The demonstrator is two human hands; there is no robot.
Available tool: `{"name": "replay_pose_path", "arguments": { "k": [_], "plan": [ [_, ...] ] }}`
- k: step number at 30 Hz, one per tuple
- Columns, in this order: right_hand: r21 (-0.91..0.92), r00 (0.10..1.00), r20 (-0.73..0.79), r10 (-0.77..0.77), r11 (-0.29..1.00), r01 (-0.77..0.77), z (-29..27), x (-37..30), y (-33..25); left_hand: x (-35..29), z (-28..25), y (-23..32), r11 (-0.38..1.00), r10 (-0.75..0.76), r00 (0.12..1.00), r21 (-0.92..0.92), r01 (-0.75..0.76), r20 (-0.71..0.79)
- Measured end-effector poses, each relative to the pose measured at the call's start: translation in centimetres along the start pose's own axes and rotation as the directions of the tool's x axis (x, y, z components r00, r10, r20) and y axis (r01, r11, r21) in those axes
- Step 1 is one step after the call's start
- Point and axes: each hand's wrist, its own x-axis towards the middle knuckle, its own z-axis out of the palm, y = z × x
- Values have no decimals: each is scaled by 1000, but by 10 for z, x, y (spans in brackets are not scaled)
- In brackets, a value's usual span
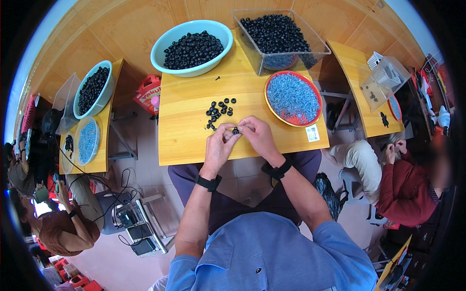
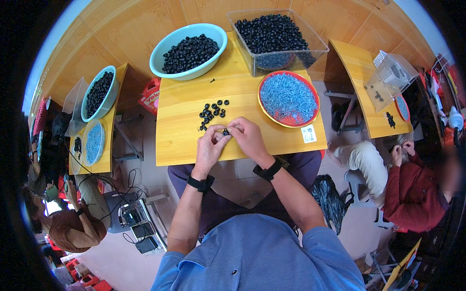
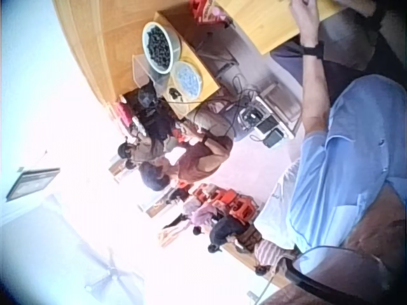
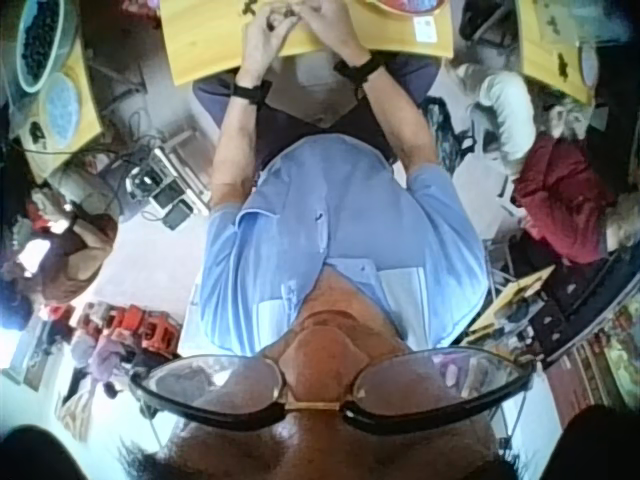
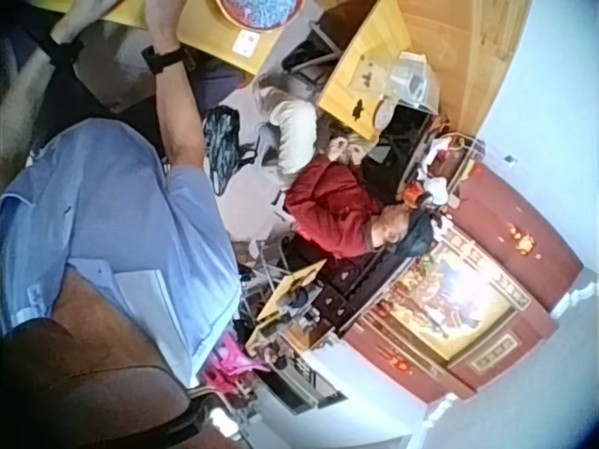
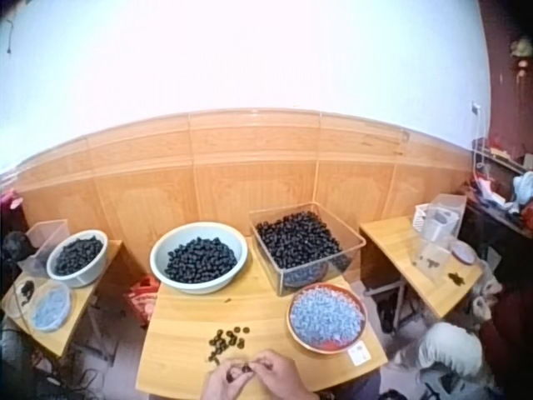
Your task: Manually assemble or sort small black plastic components by hand on a wooden table.
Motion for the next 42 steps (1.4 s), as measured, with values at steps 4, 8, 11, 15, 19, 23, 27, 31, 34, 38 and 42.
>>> {"name": "replay_pose_path", "arguments": {
  "k": [4, 8, 11, 15, 19, 23, 27, 31, 34, 38, 42],
  "plan": [
    [232, 997, 77, 16, 972, -33, -2, -2, 13, 0, 1, -4, 999, 4, 1000, 33, -4, -15],
    [287, 997, 81, 6, 958, -29, -1, -3, 18, 0, 2, -3, 999, 20, 1000, 45, -19, -23],
    [251, 998, 67, 0, 968, -17, 0, -4, 15, -1, 2, 1, 996, 30, 999, 83, -28, -24],
    [177, 996, 68, 52, 982, -63, -2, -2, 23, -2, 2, 7, 990, 58, 998, 132, -56, -10],
    [207, 997, 72, 31, 977, -46, 0, -3, 17, -3, 1, -2, 989, 80, 997, 121, -79, -4],
    [161, 994, 84, 66, 984, -79, -1, -3, 14, -4, 3, 3, 986, 75, 997, 152, -71, -18],
    [166, 996, 61, 59, 984, -68, 2, -4, 9, -6, 2, 8, 985, 59, 998, 162, -57, -6],
    [158, 998, 53, 30, 987, -38, 2, -4, 17, -6, 3, 6, 988, 38, 999, 148, -39, 13],
    [142, 998, 50, 24, 989, -30, 3, -4, 10, -6, 1, 6, 982, 91, 996, 166, -91, 7],
    [107, 997, 38, 60, 992, -64, 3, -2, 10, -5, 0, 4, 977, 130, 992, 173, -129, 6],
    [113, 1000, 20, 18, 993, -20, 3, -2, 13, -5, 1, 6, 978, 108, 994, 178, -108, 13]
  ]
}}
